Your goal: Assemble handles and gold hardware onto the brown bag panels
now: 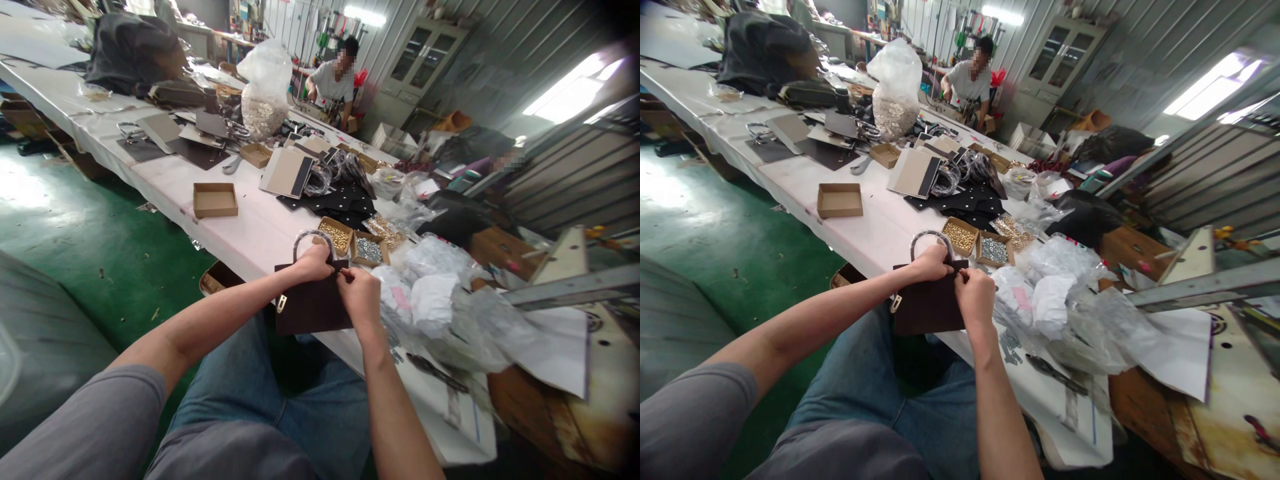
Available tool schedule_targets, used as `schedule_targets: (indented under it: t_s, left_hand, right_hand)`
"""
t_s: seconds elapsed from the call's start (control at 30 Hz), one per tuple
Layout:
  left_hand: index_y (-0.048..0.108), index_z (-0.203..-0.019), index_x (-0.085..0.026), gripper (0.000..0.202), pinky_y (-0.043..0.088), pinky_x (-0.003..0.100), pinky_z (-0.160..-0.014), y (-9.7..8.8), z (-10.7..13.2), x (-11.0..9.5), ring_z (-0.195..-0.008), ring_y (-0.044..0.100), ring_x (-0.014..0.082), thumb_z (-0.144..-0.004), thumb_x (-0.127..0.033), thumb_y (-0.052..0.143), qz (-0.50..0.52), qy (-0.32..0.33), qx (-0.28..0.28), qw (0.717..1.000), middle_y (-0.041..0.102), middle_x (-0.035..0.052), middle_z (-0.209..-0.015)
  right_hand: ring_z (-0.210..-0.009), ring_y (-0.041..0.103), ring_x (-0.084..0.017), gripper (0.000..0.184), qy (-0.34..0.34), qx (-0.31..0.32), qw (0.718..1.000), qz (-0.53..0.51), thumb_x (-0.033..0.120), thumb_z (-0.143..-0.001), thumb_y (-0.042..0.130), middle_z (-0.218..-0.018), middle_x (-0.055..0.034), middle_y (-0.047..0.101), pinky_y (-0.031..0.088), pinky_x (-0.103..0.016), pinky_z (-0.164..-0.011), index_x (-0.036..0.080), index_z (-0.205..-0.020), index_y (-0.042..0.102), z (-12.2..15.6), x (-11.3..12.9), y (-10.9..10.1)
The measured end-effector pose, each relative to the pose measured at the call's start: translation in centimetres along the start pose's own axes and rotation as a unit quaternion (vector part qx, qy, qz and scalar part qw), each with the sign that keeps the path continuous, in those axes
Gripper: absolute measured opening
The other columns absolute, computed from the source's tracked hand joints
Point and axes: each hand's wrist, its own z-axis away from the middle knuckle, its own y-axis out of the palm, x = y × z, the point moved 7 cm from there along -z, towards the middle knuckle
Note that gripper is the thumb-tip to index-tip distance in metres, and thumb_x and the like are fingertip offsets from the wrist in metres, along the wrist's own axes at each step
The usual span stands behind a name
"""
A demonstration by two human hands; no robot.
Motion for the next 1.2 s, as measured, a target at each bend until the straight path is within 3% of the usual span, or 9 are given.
schedule_targets:
  t_s: [0.27, 0.4, 0.57, 0.67, 0.73, 0.83, 0.97, 1.1, 1.2]
  left_hand:
    - [0.075, -0.105, -0.017, 0.021, 0.058, 0.031, -0.085, 0.1, 1.0, 0.0, -0.102, 0.075, 0.0269, -0.092, -0.03, 0.084, 0.01, -0.016, -0.018, 1.0, 0.08, 0.011, -0.108]
    - [0.076, -0.105, -0.017, 0.02, 0.058, 0.031, -0.084, -0.3, 0.9, 0.2, -0.099, 0.074, 0.0262, -0.091, -0.028, 0.085, 0.015, -0.015, -0.035, 0.999, 0.08, 0.011, -0.107]
    - [0.078, -0.105, -0.015, 0.018, 0.059, 0.034, -0.092, -4.2, -0.4, -1.5, -0.103, 0.076, 0.0288, -0.092, -0.026, 0.082, 0.005, 0.004, -0.084, 0.996, 0.081, 0.0145, -0.108]
    - [0.079, -0.107, -0.015, 0.022, 0.06, 0.034, -0.093, -7.0, -1.4, -3.3, -0.109, 0.077, 0.031, -0.087, -0.023, 0.083, -0.02, 0.015, -0.087, 0.996, 0.082, 0.0158, -0.112]
    - [0.079, -0.106, -0.015, 0.026, 0.061, 0.033, -0.09, -7.9, -1.8, -3.5, -0.108, 0.078, 0.0307, -0.083, -0.022, 0.086, -0.02, -0.001, -0.066, 0.998, 0.083, 0.0152, -0.113]
    - [0.078, -0.102, -0.016, 0.029, 0.062, 0.032, -0.082, -7.1, -1.7, -2.2, -0.097, 0.079, 0.0282, -0.078, -0.024, 0.092, 0.02, -0.055, -0.004, 0.998, 0.084, 0.0128, -0.106]
    - [0.08, -0.098, -0.02, 0.031, 0.061, 0.03, -0.075, -4.0, -0.6, -0.1, -0.09, 0.079, 0.0252, -0.074, -0.028, 0.097, 0.057, -0.085, 0.04, 0.994, 0.084, 0.007, -0.099]
    - [0.081, -0.094, -0.02, 0.035, 0.058, 0.031, -0.069, -2.1, 0.0, 1.0, -0.088, 0.079, 0.0251, -0.07, -0.035, 0.101, 0.091, -0.095, 0.053, 0.99, 0.085, 0.0063, -0.1]
    - [0.079, -0.093, -0.019, 0.049, 0.057, 0.032, -0.069, -2.4, -0.2, 2.0, -0.088, 0.078, 0.0257, -0.074, -0.059, 0.1, 0.091, -0.114, 0.018, 0.989, 0.084, 0.0081, -0.099]
  right_hand:
    - [-0.085, 0.079, -0.03, 0.023, 0.016, 0.039, 0.998, 0.036, 0.025, -0.097, 0.068, -0.098, -0.0165, 0.088, 0.052, -0.036, -0.079, 0.021, -0.094, 0.091, -0.6, 1.1, -0.3]
    - [-0.085, 0.081, -0.031, 0.021, 0.027, 0.057, 0.997, 0.051, 0.024, -0.092, 0.071, -0.092, -0.0168, 0.087, 0.054, -0.036, -0.08, 0.021, -0.093, 0.091, -0.6, 0.6, 0.7]
    - [-0.092, 0.083, -0.03, 0.023, 0.021, 0.042, 0.999, 0.015, 0.025, -0.094, 0.069, -0.1, -0.017, 0.089, 0.061, -0.037, -0.089, 0.017, -0.097, 0.09, 0.0, -0.1, 1.4]
    - [-0.094, 0.084, -0.028, 0.025, 0.009, -0.006, 0.998, -0.069, 0.034, -0.098, 0.071, -0.107, -0.0132, 0.089, 0.064, -0.039, -0.094, 0.02, -0.105, 0.09, 0.2, 0.6, -1.1]
    - [-0.09, 0.083, -0.028, 0.027, 0.016, -0.037, 0.991, -0.13, 0.042, -0.099, 0.076, -0.108, -0.0128, 0.089, 0.066, -0.04, -0.092, 0.021, -0.108, 0.09, 0.3, 1.1, -3.2]
    - [-0.088, 0.083, -0.028, 0.035, 0.057, -0.049, 0.969, -0.237, 0.052, -0.099, 0.082, -0.11, -0.0127, 0.088, 0.069, -0.041, -0.086, 0.021, -0.115, 0.088, 0.5, 1.3, -5.1]
    - [-0.095, 0.084, -0.028, 0.046, 0.095, 0.001, 0.917, -0.386, 0.055, -0.094, 0.09, -0.113, -0.0116, 0.088, 0.072, -0.044, -0.092, 0.019, -0.123, 0.085, 0.6, 0.8, -3.5]
    - [-0.096, 0.087, -0.03, 0.05, 0.116, 0.017, 0.908, -0.402, 0.057, -0.092, 0.092, -0.114, -0.0123, 0.088, 0.072, -0.046, -0.093, 0.018, -0.123, 0.085, 1.5, -0.3, -1.7]
    - [-0.093, 0.087, -0.03, 0.049, 0.142, -0.001, 0.911, -0.387, 0.058, -0.092, 0.092, -0.11, -0.0126, 0.088, 0.072, -0.044, -0.089, 0.018, -0.119, 0.084, 2.8, -1.0, -1.2]
